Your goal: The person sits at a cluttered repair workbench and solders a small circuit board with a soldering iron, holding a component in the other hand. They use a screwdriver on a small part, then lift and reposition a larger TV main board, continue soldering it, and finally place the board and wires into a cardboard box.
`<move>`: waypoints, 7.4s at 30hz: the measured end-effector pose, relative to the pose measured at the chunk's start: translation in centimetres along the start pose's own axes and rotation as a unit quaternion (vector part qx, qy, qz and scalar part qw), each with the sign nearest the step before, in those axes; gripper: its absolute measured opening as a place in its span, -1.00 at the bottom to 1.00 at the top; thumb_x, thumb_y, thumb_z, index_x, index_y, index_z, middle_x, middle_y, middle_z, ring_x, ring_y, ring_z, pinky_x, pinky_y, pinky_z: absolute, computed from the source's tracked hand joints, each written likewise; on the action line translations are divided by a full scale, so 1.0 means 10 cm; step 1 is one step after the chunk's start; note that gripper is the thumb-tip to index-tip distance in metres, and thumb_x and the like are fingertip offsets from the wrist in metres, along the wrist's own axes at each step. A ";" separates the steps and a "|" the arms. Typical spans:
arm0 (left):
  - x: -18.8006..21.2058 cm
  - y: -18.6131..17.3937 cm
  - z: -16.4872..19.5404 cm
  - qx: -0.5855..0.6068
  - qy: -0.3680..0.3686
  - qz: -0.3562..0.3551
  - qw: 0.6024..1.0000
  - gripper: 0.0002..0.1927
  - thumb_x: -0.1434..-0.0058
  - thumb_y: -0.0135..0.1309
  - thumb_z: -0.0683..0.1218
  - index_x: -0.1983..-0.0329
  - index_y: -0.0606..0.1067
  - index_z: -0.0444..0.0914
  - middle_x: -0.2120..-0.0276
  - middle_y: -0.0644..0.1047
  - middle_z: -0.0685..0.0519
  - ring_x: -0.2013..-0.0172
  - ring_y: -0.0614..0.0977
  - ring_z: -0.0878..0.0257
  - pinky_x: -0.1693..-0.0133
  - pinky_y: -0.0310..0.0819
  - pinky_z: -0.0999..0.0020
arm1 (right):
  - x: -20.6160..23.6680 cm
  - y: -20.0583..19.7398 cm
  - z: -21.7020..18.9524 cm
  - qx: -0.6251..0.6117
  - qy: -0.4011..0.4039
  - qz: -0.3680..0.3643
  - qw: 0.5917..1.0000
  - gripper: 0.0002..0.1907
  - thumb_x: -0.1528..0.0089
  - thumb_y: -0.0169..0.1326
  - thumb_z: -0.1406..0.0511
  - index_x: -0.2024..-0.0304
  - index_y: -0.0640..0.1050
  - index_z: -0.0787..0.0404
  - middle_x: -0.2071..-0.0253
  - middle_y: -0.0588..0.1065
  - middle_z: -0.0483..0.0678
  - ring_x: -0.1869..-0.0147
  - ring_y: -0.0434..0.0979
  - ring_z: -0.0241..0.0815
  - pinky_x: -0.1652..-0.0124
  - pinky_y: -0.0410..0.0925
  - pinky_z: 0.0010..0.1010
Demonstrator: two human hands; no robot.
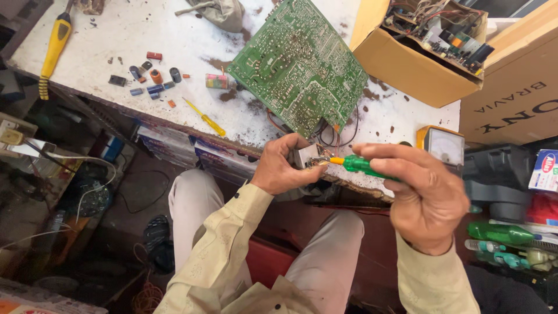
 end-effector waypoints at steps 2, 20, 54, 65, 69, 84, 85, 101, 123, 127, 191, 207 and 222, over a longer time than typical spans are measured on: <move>0.00 0.00 -0.01 -0.007 -0.002 -0.004 1.000 -0.62 0.05 0.45 0.01 0.36 0.51 -0.28 0.51 0.56 0.19 0.47 0.50 0.54 0.41 0.46 0.54 | 0.04 0.01 0.02 0.008 0.004 0.010 1.000 -0.83 -0.38 0.06 0.31 0.03 0.55 0.25 0.02 0.57 0.11 -0.06 0.65 -0.06 -0.07 0.53 -0.35; 0.02 -0.02 -0.03 0.068 0.002 -0.044 0.997 -0.61 -0.07 0.41 -0.06 0.14 0.53 -0.33 0.28 0.59 0.18 0.25 0.54 0.51 0.18 0.52 0.52 | -0.05 0.00 0.11 0.019 0.028 0.037 0.999 -0.71 -0.25 0.13 0.51 -0.04 0.55 0.35 0.04 0.54 0.09 0.00 0.62 -0.10 0.02 0.48 -0.41; 0.07 0.09 -0.24 0.096 -0.034 -0.041 0.994 -0.61 -0.06 0.41 -0.11 0.13 0.54 -0.36 0.31 0.59 0.16 0.30 0.57 0.50 0.25 0.51 0.55 | 0.16 0.21 0.29 -0.130 -0.053 0.114 0.983 -0.83 -0.45 -0.05 0.35 0.11 0.55 0.29 0.06 0.55 0.01 -0.05 0.62 -0.19 -0.08 0.47 -0.39; 0.04 0.08 -0.36 0.128 -0.017 -0.027 0.991 -0.58 0.00 0.45 -0.12 0.12 0.57 -0.38 0.25 0.62 0.16 0.24 0.59 0.51 0.19 0.54 0.56 | -0.02 0.57 0.80 -0.452 0.009 -0.067 0.889 -0.71 -0.45 -0.11 0.37 0.36 0.47 0.37 0.47 0.42 -0.02 0.33 0.38 -0.26 0.25 0.31 -0.43; 0.07 0.10 -0.33 0.108 -0.036 -0.034 0.993 -0.58 0.00 0.44 -0.11 0.13 0.57 -0.39 0.30 0.62 0.14 0.30 0.59 0.49 0.23 0.54 0.54 | -0.15 0.45 0.63 -0.573 0.068 -0.143 0.804 -0.67 -0.48 -0.15 0.34 0.32 0.48 0.41 0.46 0.38 -0.09 0.34 0.33 -0.35 0.26 0.27 -0.51; 0.06 0.07 -0.28 0.079 0.014 -0.032 0.996 -0.60 0.01 0.41 -0.10 0.14 0.58 -0.38 0.29 0.62 0.15 0.26 0.59 0.49 0.19 0.53 0.52 | -0.13 0.54 0.50 -0.505 -0.018 -0.216 0.836 -0.61 -0.52 -0.12 0.31 0.41 0.44 0.32 0.50 0.40 -0.07 0.36 0.36 -0.24 0.26 0.30 -0.36; 0.05 0.07 -0.29 0.076 -0.002 -0.030 0.997 -0.60 0.00 0.41 -0.09 0.16 0.58 -0.38 0.31 0.62 0.15 0.28 0.58 0.49 0.22 0.53 0.52 | -0.16 0.49 0.52 -0.462 -0.005 -0.169 0.870 -0.63 -0.51 -0.15 0.31 0.40 0.42 0.32 0.44 0.41 -0.04 0.34 0.35 -0.23 0.25 0.30 -0.36; 0.07 0.09 -0.28 0.036 -0.012 -0.019 0.999 -0.59 0.03 0.44 -0.05 0.19 0.60 -0.36 0.35 0.64 0.13 0.30 0.59 0.50 0.22 0.55 0.52 | -0.09 0.45 0.60 -0.565 0.006 -0.125 0.815 -0.70 -0.53 -0.10 0.33 0.28 0.45 0.37 0.47 0.38 -0.01 0.24 0.42 -0.27 0.19 0.30 -0.36; 0.16 0.19 -0.54 0.158 -0.054 -0.026 0.986 -0.64 -0.03 0.40 -0.20 0.12 0.56 -0.36 0.26 0.63 0.13 0.26 0.62 0.47 0.21 0.57 0.53 | -0.04 0.13 0.20 0.005 -0.052 0.002 0.999 -0.65 -0.36 0.20 0.14 0.00 0.59 0.30 0.13 0.43 0.01 0.13 0.47 -0.22 0.11 0.37 -0.46; 0.15 0.17 -0.51 0.114 -0.035 -0.015 0.993 -0.64 -0.01 0.41 -0.19 0.14 0.56 -0.36 0.28 0.63 0.12 0.29 0.60 0.49 0.23 0.56 0.54 | -0.03 -0.03 0.23 0.064 0.006 0.006 0.998 -0.64 -0.14 0.33 0.34 0.03 0.60 0.29 0.21 0.57 0.03 0.21 0.58 -0.24 0.20 0.42 -0.48; 0.20 0.19 -0.55 0.168 -0.071 -0.035 0.983 -0.66 -0.11 0.37 -0.25 0.08 0.52 -0.37 0.28 0.62 0.10 0.32 0.61 0.45 0.30 0.55 0.52 | 0.16 -0.01 0.40 -0.096 0.002 -0.056 0.994 -0.66 -0.21 0.14 0.42 -0.06 0.53 0.25 -0.03 0.49 0.08 -0.07 0.59 -0.14 -0.06 0.48 -0.37; 0.24 0.17 -0.54 0.200 -0.071 -0.061 0.975 -0.62 -0.16 0.34 -0.29 0.00 0.47 -0.38 0.17 0.61 0.06 0.18 0.63 0.40 0.12 0.58 0.46 | 0.14 0.00 0.34 -0.095 -0.002 -0.048 0.994 -0.67 -0.25 0.15 0.45 -0.08 0.54 0.18 0.01 0.55 0.06 -0.02 0.63 -0.10 -0.04 0.50 -0.34; 0.26 0.12 -0.20 0.143 -0.014 -0.088 0.986 -0.33 -0.13 0.37 -0.23 -0.27 0.33 -0.25 0.11 0.55 0.13 0.09 0.60 0.42 0.08 0.52 0.49 | 0.21 0.02 0.44 -0.048 -0.038 -0.017 0.998 -0.56 -0.31 0.24 0.41 -0.24 0.49 0.15 -0.08 0.50 0.11 -0.04 0.60 -0.10 0.01 0.48 -0.43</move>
Point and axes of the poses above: each hand's wrist, its own x-axis away from the middle knuckle, its own y-axis out of the palm, z = x × y, the point moved 6 cm from there along -x, towards the middle knuckle
